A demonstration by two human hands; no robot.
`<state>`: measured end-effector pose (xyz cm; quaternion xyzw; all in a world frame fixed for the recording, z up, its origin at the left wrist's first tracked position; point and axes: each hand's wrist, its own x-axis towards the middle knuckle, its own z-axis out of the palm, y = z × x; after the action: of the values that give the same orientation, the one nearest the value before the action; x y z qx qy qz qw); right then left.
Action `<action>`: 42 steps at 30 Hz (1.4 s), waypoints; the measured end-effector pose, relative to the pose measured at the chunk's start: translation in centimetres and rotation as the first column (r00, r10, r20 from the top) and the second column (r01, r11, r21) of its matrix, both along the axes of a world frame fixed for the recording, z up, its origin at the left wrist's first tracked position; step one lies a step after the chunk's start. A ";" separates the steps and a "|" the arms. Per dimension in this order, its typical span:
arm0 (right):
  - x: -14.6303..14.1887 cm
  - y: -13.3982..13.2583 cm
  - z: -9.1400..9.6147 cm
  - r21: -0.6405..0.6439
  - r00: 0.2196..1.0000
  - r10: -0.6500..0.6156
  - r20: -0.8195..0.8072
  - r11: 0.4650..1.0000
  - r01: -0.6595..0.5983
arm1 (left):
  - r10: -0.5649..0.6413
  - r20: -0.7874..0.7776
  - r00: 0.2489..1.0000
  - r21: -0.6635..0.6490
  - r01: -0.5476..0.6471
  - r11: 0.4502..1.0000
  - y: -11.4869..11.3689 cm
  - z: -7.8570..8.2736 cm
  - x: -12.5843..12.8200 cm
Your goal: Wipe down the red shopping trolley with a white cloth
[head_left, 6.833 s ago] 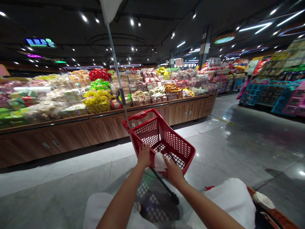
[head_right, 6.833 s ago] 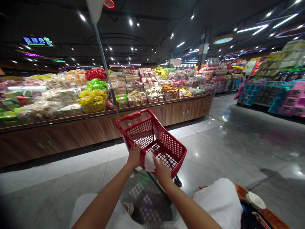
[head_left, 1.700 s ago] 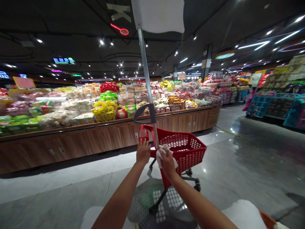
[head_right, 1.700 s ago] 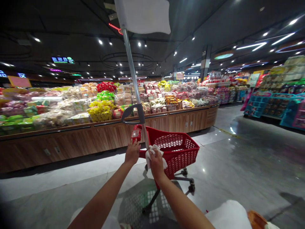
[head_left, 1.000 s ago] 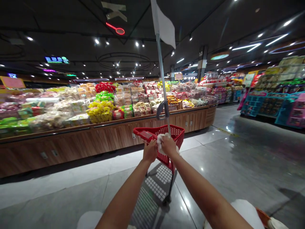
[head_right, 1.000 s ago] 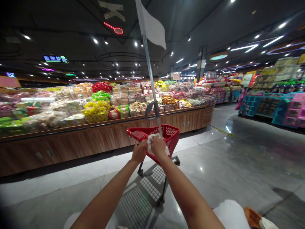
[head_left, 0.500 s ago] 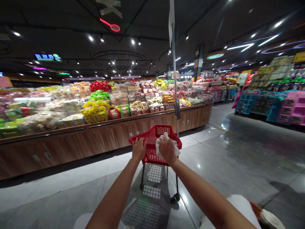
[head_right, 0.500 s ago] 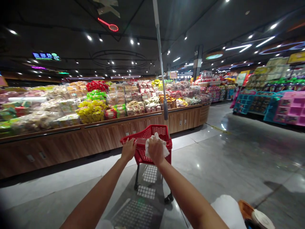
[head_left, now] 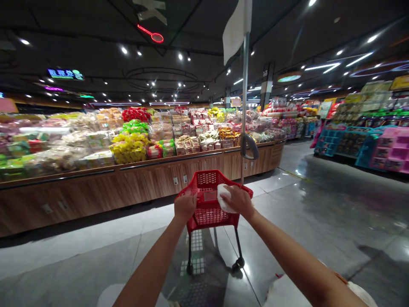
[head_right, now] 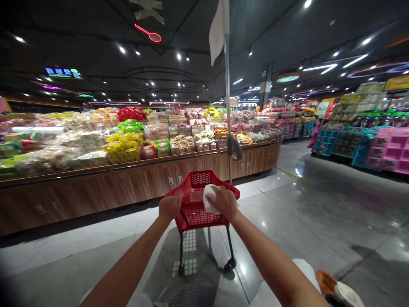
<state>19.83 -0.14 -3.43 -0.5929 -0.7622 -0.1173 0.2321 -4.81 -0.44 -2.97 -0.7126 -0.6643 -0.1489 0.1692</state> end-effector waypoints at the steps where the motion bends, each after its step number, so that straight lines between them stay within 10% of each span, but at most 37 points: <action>1: -0.9 -0.2 0.4 0.008 1.000 0.023 -0.016 1.000 -0.023 | 0.017 0.013 1.000 0.012 -0.017 1.000 -0.3 -0.3 0.5; 8: -7.3 -1.2 2.2 0.098 0.966 0.259 0.015 0.961 -0.259 | -0.040 0.035 0.999 0.045 0.039 0.998 -1.5 -0.4 0.8; 17: 1.7 -0.3 0.6 0.032 0.982 0.188 0.037 0.981 -0.189 | -0.009 0.131 0.991 0.091 -0.003 0.996 -2.3 -0.9 0.7; 25: -8.1 -0.9 0.4 0.206 0.943 0.330 -0.053 0.927 -0.313 | -0.084 0.096 0.992 0.042 0.080 0.996 -1.9 -0.7 2.7; 34: 3.7 0.6 0.0 0.081 0.994 0.108 -0.027 0.991 -0.105 | -0.034 0.121 0.992 0.080 0.025 0.997 -2.7 -0.9 3.0; 42: -5.2 0.1 -0.5 0.230 0.967 0.233 -0.103 0.951 -0.205 | -0.053 0.156 0.986 0.089 0.040 0.995 -2.1 -0.8 4.4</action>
<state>14.68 0.00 -3.89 -0.4817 -0.7894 -0.1349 0.3557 -0.46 -2.55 -3.77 -0.7061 -0.6519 -0.2370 0.1427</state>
